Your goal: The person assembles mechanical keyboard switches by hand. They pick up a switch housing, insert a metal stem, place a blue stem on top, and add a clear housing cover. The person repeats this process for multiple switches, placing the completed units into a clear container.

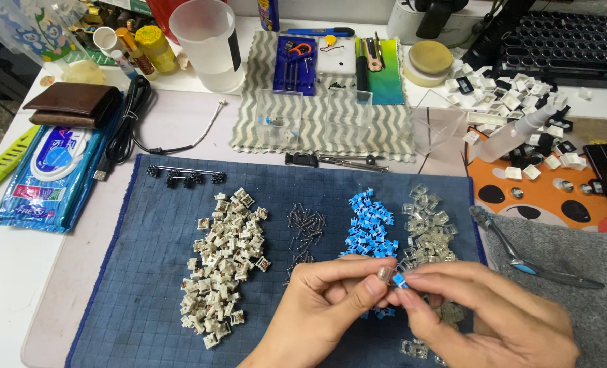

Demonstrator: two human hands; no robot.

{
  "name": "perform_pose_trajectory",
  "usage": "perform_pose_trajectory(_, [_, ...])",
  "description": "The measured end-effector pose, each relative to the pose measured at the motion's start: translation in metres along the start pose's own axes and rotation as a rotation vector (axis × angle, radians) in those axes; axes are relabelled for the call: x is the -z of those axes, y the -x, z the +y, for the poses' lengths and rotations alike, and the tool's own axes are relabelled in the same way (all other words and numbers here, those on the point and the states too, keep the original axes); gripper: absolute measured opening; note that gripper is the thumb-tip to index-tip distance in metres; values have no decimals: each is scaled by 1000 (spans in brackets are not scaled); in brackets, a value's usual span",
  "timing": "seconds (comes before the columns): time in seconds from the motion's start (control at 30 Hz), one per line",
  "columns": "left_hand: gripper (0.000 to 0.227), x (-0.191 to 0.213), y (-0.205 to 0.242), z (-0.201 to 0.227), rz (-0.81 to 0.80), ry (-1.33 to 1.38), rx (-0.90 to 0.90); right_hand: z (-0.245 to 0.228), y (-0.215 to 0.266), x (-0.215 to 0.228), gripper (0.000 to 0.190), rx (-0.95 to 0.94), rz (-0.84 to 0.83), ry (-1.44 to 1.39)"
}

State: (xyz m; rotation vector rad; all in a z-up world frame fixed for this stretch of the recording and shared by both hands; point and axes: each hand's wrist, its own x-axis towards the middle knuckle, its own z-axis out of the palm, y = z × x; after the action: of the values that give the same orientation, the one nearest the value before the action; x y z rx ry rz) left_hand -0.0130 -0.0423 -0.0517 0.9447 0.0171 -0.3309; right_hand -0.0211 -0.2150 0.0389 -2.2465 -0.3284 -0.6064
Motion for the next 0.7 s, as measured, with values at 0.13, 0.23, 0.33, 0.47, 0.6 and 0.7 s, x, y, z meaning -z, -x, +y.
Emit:
perform_pose_trajectory(0.13, [27, 0, 1, -2, -49, -16, -75, 6, 2, 0, 11, 67, -12, 89])
perform_pose_trajectory(0.23, [25, 0, 1, 1, -36, -97, -99, 10, 3, 1, 10, 126, -39, 149])
perform_pose_trajectory(0.33, [28, -2, 1, 4, -58, -152, -130, 15, 5, 1, 12, 173, -56, 204])
perform_pose_trajectory(0.47, [26, -4, 3, 5, -42, -199, -157, 18, 5, 3, 11, 247, -45, 193])
perform_pose_trajectory(0.6, [26, -4, 2, 0, -53, -178, -171, 21, 7, 8, 15, 239, -111, 194])
perform_pose_trajectory(0.7, [25, -3, 2, -5, -76, -101, -162, 20, 7, 9, 12, 215, -97, 174])
